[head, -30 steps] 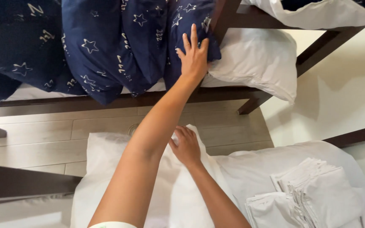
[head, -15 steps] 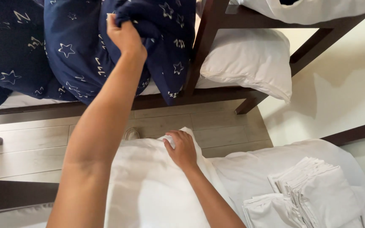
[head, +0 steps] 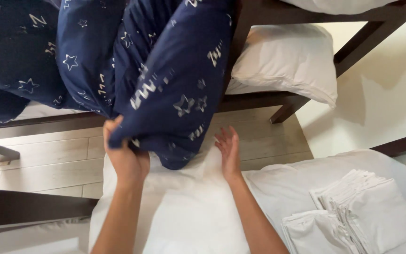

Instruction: The person inserts a pillow into a white pillowcase and zips it closed. They then place the pillow on the bed and cover it with a blue pillowcase featuring a star pattern. Finally, the person folds a white cloth on their lap.

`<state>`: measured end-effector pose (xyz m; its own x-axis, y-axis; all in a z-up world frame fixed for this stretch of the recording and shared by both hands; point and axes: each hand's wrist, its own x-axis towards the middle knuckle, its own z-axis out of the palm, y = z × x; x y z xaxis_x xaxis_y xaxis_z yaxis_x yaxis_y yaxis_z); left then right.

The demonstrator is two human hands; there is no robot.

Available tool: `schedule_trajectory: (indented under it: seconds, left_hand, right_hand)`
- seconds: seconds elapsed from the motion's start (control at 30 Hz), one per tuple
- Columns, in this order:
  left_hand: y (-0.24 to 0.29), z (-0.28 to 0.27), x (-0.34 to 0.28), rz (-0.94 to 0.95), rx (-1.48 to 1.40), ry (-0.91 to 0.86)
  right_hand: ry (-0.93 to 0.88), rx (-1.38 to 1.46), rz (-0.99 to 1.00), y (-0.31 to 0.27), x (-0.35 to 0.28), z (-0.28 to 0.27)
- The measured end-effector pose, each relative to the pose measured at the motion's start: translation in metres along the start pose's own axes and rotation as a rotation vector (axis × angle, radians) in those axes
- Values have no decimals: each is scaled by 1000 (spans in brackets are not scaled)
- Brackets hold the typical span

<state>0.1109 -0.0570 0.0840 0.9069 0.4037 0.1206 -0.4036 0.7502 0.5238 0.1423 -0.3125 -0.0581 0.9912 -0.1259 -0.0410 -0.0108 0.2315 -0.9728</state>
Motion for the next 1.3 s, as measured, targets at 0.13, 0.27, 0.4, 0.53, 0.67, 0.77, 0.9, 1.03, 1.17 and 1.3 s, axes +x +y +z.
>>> schedule_trajectory:
  seconds: [0.13,0.27,0.4,0.53,0.67,0.77,0.9,1.03,1.17,1.3]
  left_hand:
    - [-7,-41,-43,-100,242,-244]
    - [-8,-75,-45,87,856,-451]
    - [21,-38,-21,-15,955,-650]
    - [30,-16,15,207,1108,-561]
    - [21,-5,54,675,1772,-507]
    - [15,7,79,655,1735,-413]
    - [-29,-54,123,490,1889,-585]
    - [-30,-56,123,405,1922,-761]
    - [-36,-46,127,398,2027,-737]
    - [-77,-95,172,625,2215,-650]
  right_hand:
    - [-97,78,39,-45,-7,35]
    - [-98,-49,-144,-61,22,58]
    - [9,-165,-333,-110,55,90]
    - [107,-378,-317,-136,97,114]
    - [96,-519,-262,-129,115,121]
    - [84,-559,-286,-97,145,105]
    - [29,-507,-541,-47,210,48]
    - [-117,-430,-715,-54,229,33]
    - [-185,-453,-787,-121,167,68]
    - [-251,-560,-858,-190,96,110]
